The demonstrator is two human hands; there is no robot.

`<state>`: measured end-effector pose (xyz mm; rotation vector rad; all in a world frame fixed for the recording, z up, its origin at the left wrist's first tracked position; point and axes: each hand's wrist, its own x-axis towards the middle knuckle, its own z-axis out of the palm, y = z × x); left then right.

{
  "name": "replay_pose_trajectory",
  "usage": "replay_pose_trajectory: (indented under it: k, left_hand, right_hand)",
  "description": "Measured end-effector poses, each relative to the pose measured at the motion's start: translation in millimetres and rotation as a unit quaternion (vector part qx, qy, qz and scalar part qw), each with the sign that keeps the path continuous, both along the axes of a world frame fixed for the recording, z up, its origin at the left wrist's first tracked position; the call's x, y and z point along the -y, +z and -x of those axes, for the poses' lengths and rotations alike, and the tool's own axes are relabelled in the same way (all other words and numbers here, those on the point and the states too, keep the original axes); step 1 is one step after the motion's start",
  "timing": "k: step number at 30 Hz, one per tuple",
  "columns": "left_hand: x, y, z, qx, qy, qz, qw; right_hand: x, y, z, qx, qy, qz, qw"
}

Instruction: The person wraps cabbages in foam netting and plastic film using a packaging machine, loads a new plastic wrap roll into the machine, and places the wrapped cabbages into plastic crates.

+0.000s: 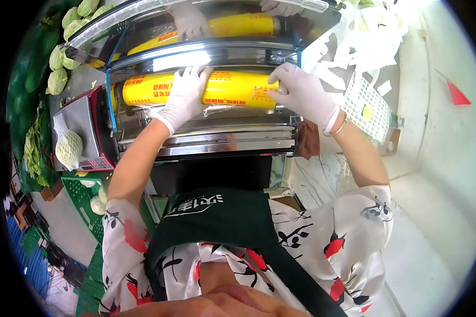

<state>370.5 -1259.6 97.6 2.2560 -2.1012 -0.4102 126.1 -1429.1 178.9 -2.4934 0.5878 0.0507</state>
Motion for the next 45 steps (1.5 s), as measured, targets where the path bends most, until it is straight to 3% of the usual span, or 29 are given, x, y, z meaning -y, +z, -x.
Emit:
replay_pose_trajectory:
  k: [3, 7, 10, 13, 18, 21, 25, 29, 32, 34, 37, 39, 45]
  left_hand:
    - [0, 1, -1, 0.007, -0.002, -0.006, 1.000]
    - [4, 7, -1, 0.005, -0.001, -0.025, 1.000]
    - [6, 2, -6, 0.002, -0.006, -0.022, 1.000]
    - [20, 0, -15, -0.023, -0.008, -0.074, 0.997]
    - [35, -17, -30, -0.072, -0.020, -0.113, 0.991]
    - [38, -20, -31, -0.082, -0.021, -0.120, 0.989]
    - [32, -11, -28, -0.069, -0.010, -0.089, 0.994]
    - [13, 7, -27, -0.074, -0.003, -0.019, 0.997]
    - [7, 4, -26, -0.061, -0.001, 0.020, 0.998]
    - [10, -6, -24, -0.043, -0.015, 0.077, 0.996]
    - [23, -11, -7, -0.067, -0.018, 0.071, 0.995]
    - [33, -10, 2, -0.043, -0.005, 0.016, 0.999]
    - [39, -16, -2, -0.042, -0.016, -0.031, 0.999]
  right_hand:
    - [-11, -11, -5, 0.007, 0.018, 0.066, 0.998]
    - [-8, -39, -1, 0.041, 0.022, 0.033, 0.998]
    - [-15, -28, 8, -0.067, -0.023, -0.150, 0.986]
    - [-24, -18, 18, -0.055, 0.016, -0.189, 0.980]
    - [-44, -22, 28, -0.037, -0.028, -0.162, 0.986]
    - [-52, -36, 22, 0.052, -0.134, -0.030, 0.989]
    - [-56, -52, 5, 0.139, -0.174, 0.046, 0.974]
    - [-47, -75, 5, 0.208, -0.218, -0.085, 0.950]
    - [-44, -70, 8, 0.149, -0.316, -0.212, 0.913]
    - [-45, -75, 7, 0.143, -0.310, -0.197, 0.919]
    - [-43, -77, 4, 0.161, -0.305, -0.173, 0.923]
    - [-38, -72, 4, 0.179, -0.327, -0.240, 0.896]
    - [-31, -107, -1, 0.112, -0.359, -0.207, 0.903]
